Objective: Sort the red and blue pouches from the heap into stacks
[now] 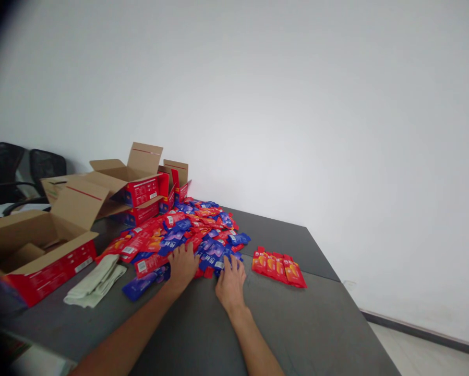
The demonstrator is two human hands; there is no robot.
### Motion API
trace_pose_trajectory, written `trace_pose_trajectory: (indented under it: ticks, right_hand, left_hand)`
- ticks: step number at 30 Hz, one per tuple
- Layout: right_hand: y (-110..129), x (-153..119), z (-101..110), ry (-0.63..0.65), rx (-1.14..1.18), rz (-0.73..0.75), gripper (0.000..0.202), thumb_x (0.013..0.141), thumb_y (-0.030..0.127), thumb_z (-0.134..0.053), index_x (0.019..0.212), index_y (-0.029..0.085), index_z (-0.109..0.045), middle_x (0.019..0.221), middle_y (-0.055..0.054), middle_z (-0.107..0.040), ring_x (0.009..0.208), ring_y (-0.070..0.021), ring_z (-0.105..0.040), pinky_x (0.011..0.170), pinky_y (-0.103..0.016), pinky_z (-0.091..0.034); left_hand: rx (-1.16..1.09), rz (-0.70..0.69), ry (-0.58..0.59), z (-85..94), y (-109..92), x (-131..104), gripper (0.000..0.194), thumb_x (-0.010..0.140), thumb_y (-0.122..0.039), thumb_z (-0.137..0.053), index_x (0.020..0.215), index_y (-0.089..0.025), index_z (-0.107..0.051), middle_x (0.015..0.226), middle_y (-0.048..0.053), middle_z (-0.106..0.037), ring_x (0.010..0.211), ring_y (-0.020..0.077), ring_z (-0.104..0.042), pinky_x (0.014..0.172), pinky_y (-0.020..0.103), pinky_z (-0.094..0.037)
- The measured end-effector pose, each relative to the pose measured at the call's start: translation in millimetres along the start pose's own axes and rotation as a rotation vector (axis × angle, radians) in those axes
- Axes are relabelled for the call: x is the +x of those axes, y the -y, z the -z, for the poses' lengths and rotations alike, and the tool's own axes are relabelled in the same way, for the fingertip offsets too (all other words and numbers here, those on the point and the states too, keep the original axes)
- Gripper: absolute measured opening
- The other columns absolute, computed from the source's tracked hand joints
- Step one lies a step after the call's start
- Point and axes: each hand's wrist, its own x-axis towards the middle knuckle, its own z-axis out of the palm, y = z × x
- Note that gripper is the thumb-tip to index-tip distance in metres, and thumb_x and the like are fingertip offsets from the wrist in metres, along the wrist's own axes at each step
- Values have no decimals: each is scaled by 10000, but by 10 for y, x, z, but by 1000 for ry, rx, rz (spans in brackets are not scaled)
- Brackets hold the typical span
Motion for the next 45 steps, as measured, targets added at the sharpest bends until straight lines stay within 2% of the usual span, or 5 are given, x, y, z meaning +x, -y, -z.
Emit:
trace_pose_trajectory:
  ticks: [12,18,23,28,45]
  right_hand:
    - [-146,2,98,-67,158,71,401,924,211,-393,1260,191,-611,1373,-115,-531,1250,-263,-441,1052,-449,-359]
    - [-283,45,264,-101,425,-9,379,951,352,-427,1224,170,-617,1248,-128,-616,1172,-242,-527,1031,-410,-392]
    - [-403,44,315,-6,769,-242,471,908,536,-485,1156,160,-623,979,-72,-692,814,-189,-619,762,-303,-495]
    - [-430,-15,324,176,896,-313,491,836,639,-550,879,161,-655,642,18,-599,574,-135,-512,533,-235,-383]
    - [-120,-186,452,492,995,-290,328,816,487,-643,801,159,-652,640,8,-624,541,-103,-498,524,-215,-334]
  left_hand:
    - [-442,-35,-2,44,-219,30,336,933,-216,-336,976,-151,-662,906,109,-669,915,233,-593,832,352,-418]
    - [-1168,65,299,-84,-582,-48,247,780,-369,-571,641,-165,-584,577,-21,-549,530,117,-466,530,237,-341]
    - [-1479,184,538,-81,-822,-219,328,619,-456,-722,664,-142,-636,553,-8,-577,532,133,-518,540,246,-403]
    - [-1553,206,606,-77,-855,-252,342,625,-456,-724,723,-134,-668,581,4,-597,554,143,-545,564,260,-431]
    - [-1297,126,334,-194,-604,-85,442,797,-585,-546,597,-196,-485,553,-56,-447,530,98,-384,492,216,-278]
